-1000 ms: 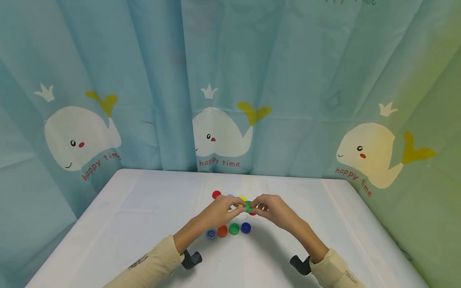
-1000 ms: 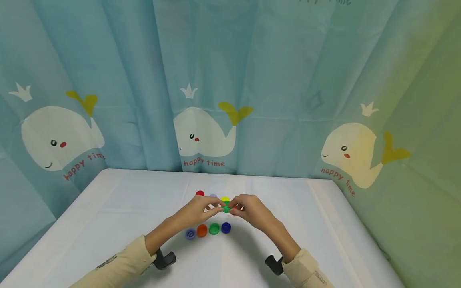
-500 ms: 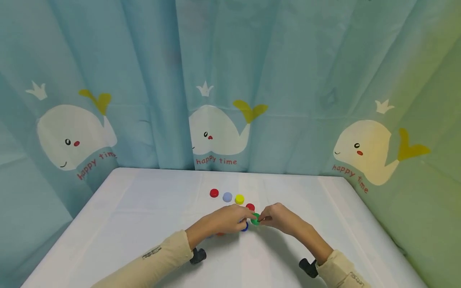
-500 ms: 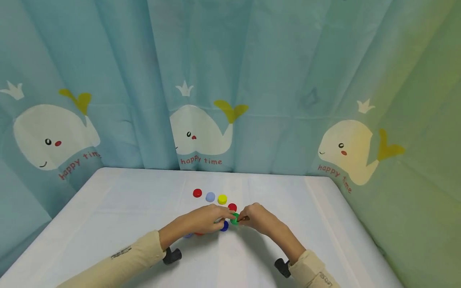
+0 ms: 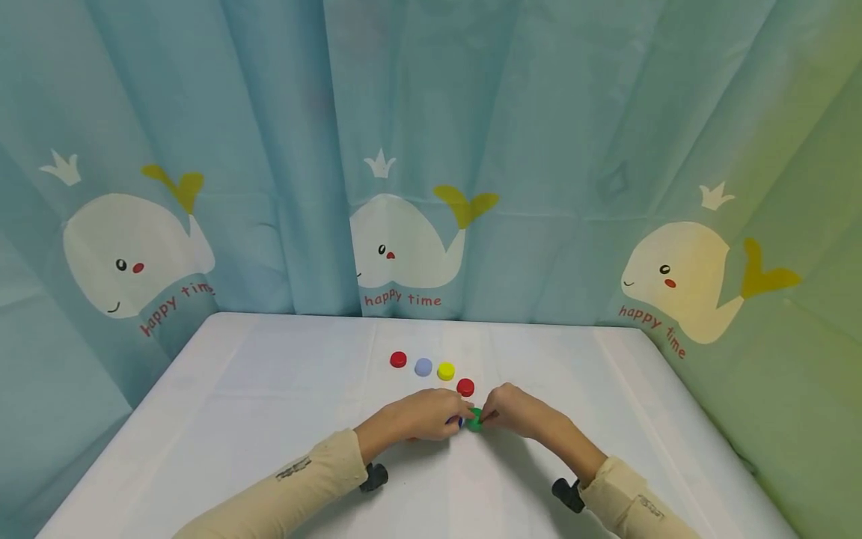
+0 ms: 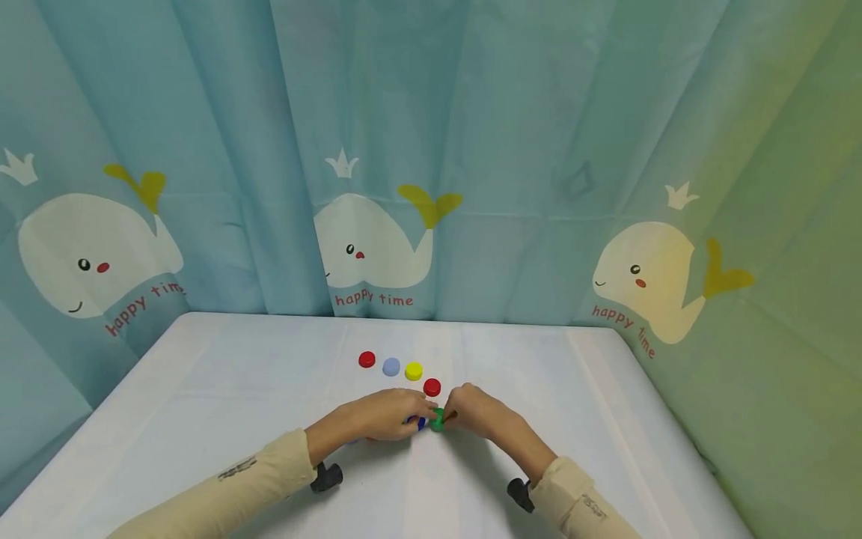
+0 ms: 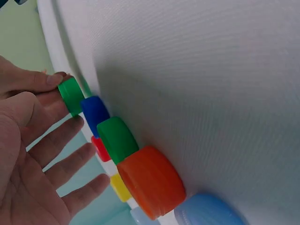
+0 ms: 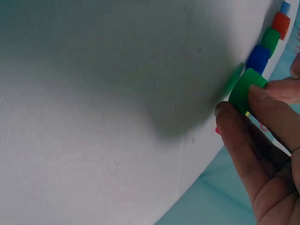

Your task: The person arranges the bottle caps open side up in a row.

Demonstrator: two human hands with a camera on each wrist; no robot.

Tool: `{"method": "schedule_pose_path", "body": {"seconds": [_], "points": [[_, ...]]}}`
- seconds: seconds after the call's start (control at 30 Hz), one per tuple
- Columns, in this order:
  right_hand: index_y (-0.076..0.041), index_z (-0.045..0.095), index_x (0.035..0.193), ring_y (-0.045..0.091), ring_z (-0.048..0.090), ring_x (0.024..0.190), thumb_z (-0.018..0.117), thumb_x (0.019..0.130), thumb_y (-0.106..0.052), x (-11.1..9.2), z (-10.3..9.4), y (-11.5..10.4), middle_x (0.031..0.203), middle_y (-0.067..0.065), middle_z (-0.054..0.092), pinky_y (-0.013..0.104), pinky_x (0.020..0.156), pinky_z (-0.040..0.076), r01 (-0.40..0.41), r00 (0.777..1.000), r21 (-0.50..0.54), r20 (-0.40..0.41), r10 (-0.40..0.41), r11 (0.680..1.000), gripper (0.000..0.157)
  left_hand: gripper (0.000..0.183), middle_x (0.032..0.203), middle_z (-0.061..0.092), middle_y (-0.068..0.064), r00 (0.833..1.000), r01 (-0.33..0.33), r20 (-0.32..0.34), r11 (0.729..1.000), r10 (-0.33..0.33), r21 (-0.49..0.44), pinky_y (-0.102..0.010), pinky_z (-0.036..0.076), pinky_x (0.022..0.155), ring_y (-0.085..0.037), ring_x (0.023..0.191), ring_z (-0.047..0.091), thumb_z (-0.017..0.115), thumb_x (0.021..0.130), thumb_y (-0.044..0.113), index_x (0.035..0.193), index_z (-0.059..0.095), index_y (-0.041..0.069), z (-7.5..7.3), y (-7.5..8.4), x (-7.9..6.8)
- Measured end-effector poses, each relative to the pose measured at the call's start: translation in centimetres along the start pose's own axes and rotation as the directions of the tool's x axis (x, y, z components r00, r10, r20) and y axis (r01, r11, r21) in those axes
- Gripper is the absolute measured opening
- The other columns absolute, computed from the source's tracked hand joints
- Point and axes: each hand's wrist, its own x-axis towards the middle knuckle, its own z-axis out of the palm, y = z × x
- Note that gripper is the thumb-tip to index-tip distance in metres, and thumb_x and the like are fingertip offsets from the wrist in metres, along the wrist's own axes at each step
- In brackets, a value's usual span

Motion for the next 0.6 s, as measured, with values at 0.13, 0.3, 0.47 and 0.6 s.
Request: {"method": "schedule_pose_path", "body": {"seconds": [0.13, 0.3, 0.47, 0.6], "points": [[-0.001, 0.075, 0.081, 0.003, 0.061, 0.071, 0.076, 0.076, -0.003, 0.27, 0.35, 0.04, 0.076, 0.001, 0.070, 0.016, 0.065, 0.049, 0.019, 1.000, -0.050, 0.003, -0.018, 0.999, 0.006, 0.030, 0.122, 0.061, 0.007, 1.000, -0.014, 0.018, 0.997, 0.013, 0.078, -0.012, 0.041, 0.076, -0.007, 0.101, 0.057, 0.060, 0.089, 0.011, 0.118, 0.068, 0.015, 0.13, 0.20, 0.06], [-0.002, 0.075, 0.080, 0.003, 0.060, 0.071, 0.077, 0.075, -0.002, 0.40, 0.63, 0.18, 0.075, -0.001, 0.069, 0.017, 0.065, 0.049, 0.005, 1.000, -0.060, 0.003, -0.004, 0.998, 0.005, 0.033, 0.126, 0.058, 0.006, 0.999, -0.009, 0.054, 0.986, 0.000, 0.166, -0.024, 0.044, 0.090, -0.012, 0.113, 0.054, 0.060, 0.090, 0.016, 0.122, 0.065, 0.018, 0.02, 0.69, -0.10], [-0.003, 0.075, 0.079, 0.004, 0.059, 0.071, 0.077, 0.075, -0.003, 0.62, 0.66, 0.29, 0.075, -0.002, 0.067, 0.018, 0.067, 0.049, -0.012, 1.000, -0.084, 0.010, 0.013, 0.996, 0.005, 0.038, 0.131, 0.054, 0.006, 0.995, 0.024, 0.092, 0.981, -0.042, 0.193, -0.034, 0.039, 0.099, -0.017, 0.125, 0.046, 0.058, 0.091, 0.019, 0.129, 0.060, 0.020, -0.07, 0.87, -0.18], [-0.004, 0.075, 0.081, 0.004, 0.059, 0.073, 0.077, 0.076, -0.003, 0.68, 0.71, 0.25, 0.077, -0.003, 0.068, 0.019, 0.069, 0.050, -0.022, 0.999, -0.079, 0.025, 0.024, 0.997, 0.006, 0.037, 0.132, 0.053, 0.006, 0.993, 0.018, 0.107, 0.984, -0.038, 0.176, -0.032, 0.038, 0.100, -0.017, 0.125, 0.045, 0.057, 0.092, 0.019, 0.129, 0.059, 0.019, -0.19, 0.88, -0.29]]}}
